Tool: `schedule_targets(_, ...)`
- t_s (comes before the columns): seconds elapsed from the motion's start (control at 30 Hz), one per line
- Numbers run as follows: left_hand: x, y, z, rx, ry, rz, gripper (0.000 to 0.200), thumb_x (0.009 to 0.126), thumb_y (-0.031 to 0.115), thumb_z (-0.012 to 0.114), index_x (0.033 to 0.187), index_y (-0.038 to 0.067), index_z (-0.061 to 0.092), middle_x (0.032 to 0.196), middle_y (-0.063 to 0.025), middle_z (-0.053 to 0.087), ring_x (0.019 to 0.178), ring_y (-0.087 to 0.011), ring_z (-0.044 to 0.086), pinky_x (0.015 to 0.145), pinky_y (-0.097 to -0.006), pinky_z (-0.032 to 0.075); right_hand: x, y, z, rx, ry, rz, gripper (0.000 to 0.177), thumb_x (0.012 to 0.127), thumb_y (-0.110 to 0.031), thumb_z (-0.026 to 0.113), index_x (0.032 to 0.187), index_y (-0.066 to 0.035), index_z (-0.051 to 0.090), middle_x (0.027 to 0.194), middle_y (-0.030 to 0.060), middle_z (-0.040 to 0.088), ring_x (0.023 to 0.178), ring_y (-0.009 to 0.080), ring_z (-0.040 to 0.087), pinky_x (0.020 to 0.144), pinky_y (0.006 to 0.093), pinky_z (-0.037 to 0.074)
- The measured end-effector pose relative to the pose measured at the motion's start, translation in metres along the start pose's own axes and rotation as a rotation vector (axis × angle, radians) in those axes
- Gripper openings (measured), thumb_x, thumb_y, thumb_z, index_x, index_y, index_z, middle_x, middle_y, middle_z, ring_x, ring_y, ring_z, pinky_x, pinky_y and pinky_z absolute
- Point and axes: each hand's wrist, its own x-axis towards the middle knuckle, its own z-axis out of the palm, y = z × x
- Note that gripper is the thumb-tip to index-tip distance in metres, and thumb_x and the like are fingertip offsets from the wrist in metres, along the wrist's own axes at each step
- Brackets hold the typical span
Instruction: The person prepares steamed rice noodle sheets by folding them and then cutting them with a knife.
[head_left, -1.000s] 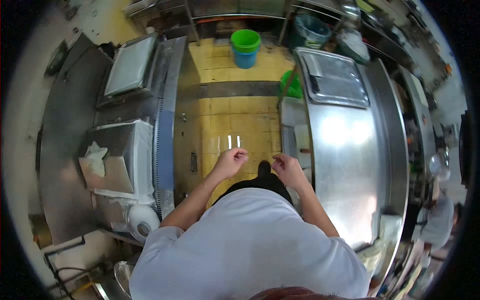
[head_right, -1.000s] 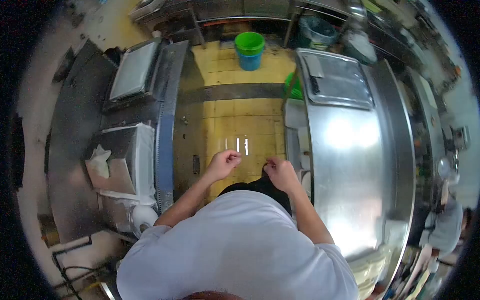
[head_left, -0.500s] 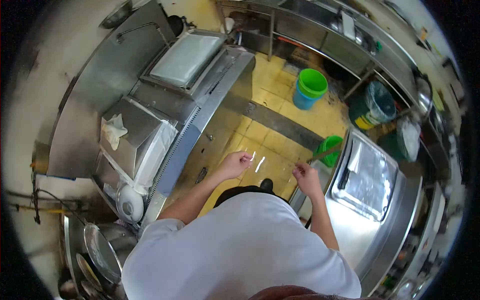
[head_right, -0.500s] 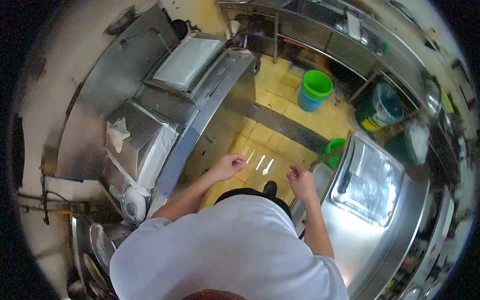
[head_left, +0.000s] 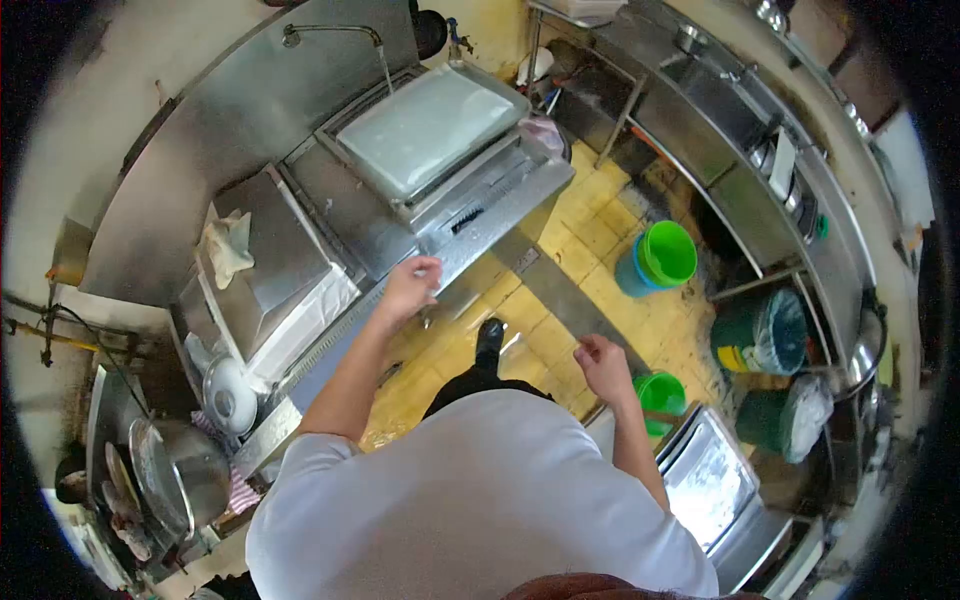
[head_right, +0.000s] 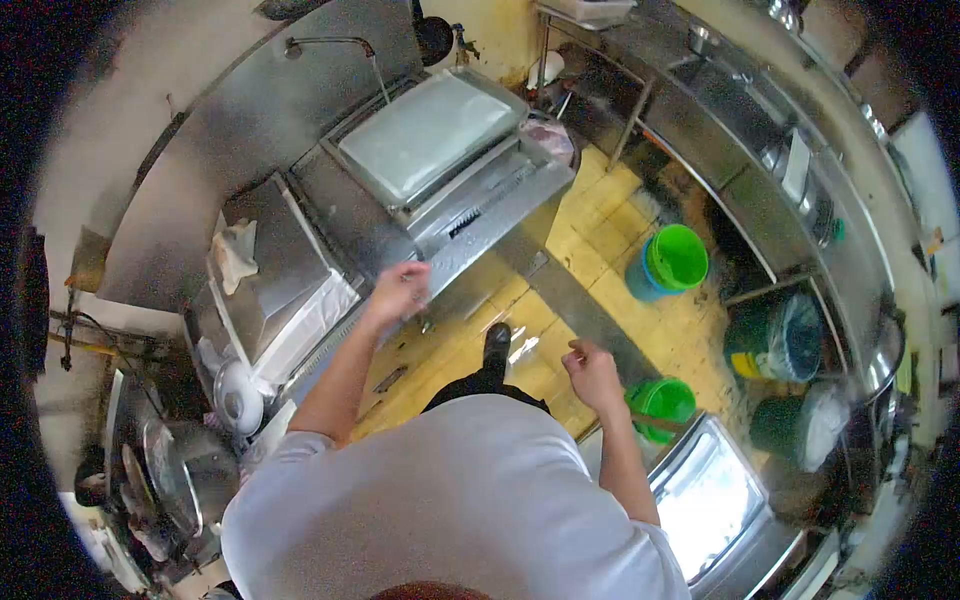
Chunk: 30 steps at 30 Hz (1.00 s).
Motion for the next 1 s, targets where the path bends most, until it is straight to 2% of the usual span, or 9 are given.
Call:
schedule_targets(0.17, 0.135, 0.066, -0.051, -0.314, 0.105, 0.078, 0.028, 0.097, 0.016, 0.063, 0.123, 0.005, 0.062, 0.103, -0.0054, 0.063, 0.090, -0.0203, 0.066, 0.065, -0.0373, 0.060, 0.075, -0.007, -0.019, 0.003, -0.034, 0.029, 0.036, 0.088, -0.017, 0.068, 0.116, 0.004, 0.066, 0.093, 0.0213, 0.072, 0.084, 0.0305, 0.071, 0.080, 0.0384, 0.056)
schedule_targets(0.3, 0.225, 0.128, -0.077, -0.488, 0.127, 0.115, 0.034, 0.097, 0.008, 0.059, 0.129, -0.003, 0.053, 0.113, -0.0131, 0.060, 0.098, -0.0265, 0.066, 0.082, -0.0401, 0.060, 0.126, -0.023, -0.037, 0.029, 0.034, 0.032, 0.033, 0.088, -0.014, 0.069, 0.115, 0.005, 0.066, 0.094, 0.0210, 0.072, 0.082, 0.0280, 0.070, 0.079, 0.0364, 0.056)
schedule_targets(0.53, 0.332, 0.170, -0.101, -0.706, 0.182, 0.273, 0.030, 0.099, -0.001, 0.053, 0.127, -0.010, 0.049, 0.112, -0.0165, 0.060, 0.099, -0.0265, 0.066, 0.091, -0.0382, 0.059, 0.209, -0.020, -0.033, 0.004, -0.071, 0.008, 0.031, 0.088, -0.014, 0.070, 0.112, 0.004, 0.066, 0.090, 0.0197, 0.072, 0.080, 0.0261, 0.069, 0.074, 0.0355, 0.054)
schedule_targets(0.63, 0.370, 0.172, -0.112, -0.736, 0.251, 0.275, 0.027, 0.095, 0.005, 0.063, 0.118, -0.008, 0.056, 0.094, -0.0118, 0.062, 0.085, -0.0225, 0.066, 0.078, -0.0350, 0.059, 0.260, -0.025, -0.030, -0.012, -0.139, -0.101, 0.028, 0.089, -0.013, 0.067, 0.111, 0.004, 0.067, 0.087, 0.0195, 0.071, 0.078, 0.0255, 0.069, 0.073, 0.0350, 0.054)
schedule_targets(0.73, 0.377, 0.168, -0.117, -0.474, 0.323, 0.167, 0.018, 0.099, 0.018, 0.062, 0.099, 0.000, 0.065, 0.078, -0.0069, 0.059, 0.069, -0.0141, 0.058, 0.060, -0.0304, 0.051, 0.320, -0.041, -0.027, 0.024, -0.258, -0.164, 0.026, 0.089, -0.013, 0.065, 0.109, 0.003, 0.068, 0.082, 0.0195, 0.070, 0.075, 0.0250, 0.068, 0.071, 0.0359, 0.054)
schedule_targets(0.8, 0.373, 0.194, -0.116, -0.434, 0.558, 0.062, 0.027, 0.100, 0.027, 0.059, 0.083, 0.007, 0.065, 0.065, -0.0024, 0.053, 0.056, -0.0118, 0.046, 0.049, -0.0296, 0.037, 0.366, -0.050, -0.021, 0.071, -0.296, -0.253, 0.025, 0.089, -0.013, 0.065, 0.108, 0.002, 0.069, 0.080, 0.0186, 0.070, 0.073, 0.0247, 0.068, 0.070, 0.0363, 0.053)
schedule_targets(0.9, 0.382, 0.212, -0.121, -0.369, 0.670, -0.060, 0.033, 0.101, 0.031, 0.055, 0.082, 0.004, 0.060, 0.056, -0.0010, 0.037, 0.048, -0.0144, 0.035, 0.046, -0.0342, 0.030, 0.426, -0.059, 0.007, 0.172, -0.376, -0.335, 0.024, 0.088, -0.015, 0.067, 0.104, 0.002, 0.069, 0.077, 0.0159, 0.068, 0.069, 0.0229, 0.065, 0.068, 0.0361, 0.052)
schedule_targets(0.97, 0.392, 0.213, -0.130, -0.399, 0.741, -0.041, 0.029, 0.095, 0.033, 0.063, 0.090, 0.004, 0.064, 0.058, -0.0039, 0.044, 0.049, -0.0168, 0.039, 0.047, -0.0348, 0.033, 0.462, -0.102, 0.011, 0.122, -0.491, -0.452, 0.022, 0.089, -0.015, 0.067, 0.103, 0.002, 0.069, 0.076, 0.0145, 0.067, 0.069, 0.0221, 0.064, 0.068, 0.0347, 0.052)
schedule_targets(1.0, 0.395, 0.210, -0.135, -0.176, 0.685, -0.009, 0.025, 0.092, 0.030, 0.065, 0.091, 0.005, 0.065, 0.060, -0.0047, 0.049, 0.051, -0.0169, 0.044, 0.049, -0.0347, 0.036, 0.477, -0.121, 0.018, 0.151, -0.528, -0.475, 0.021, 0.090, -0.015, 0.067, 0.102, 0.002, 0.069, 0.076, 0.0135, 0.067, 0.069, 0.0215, 0.063, 0.067, 0.0338, 0.052)
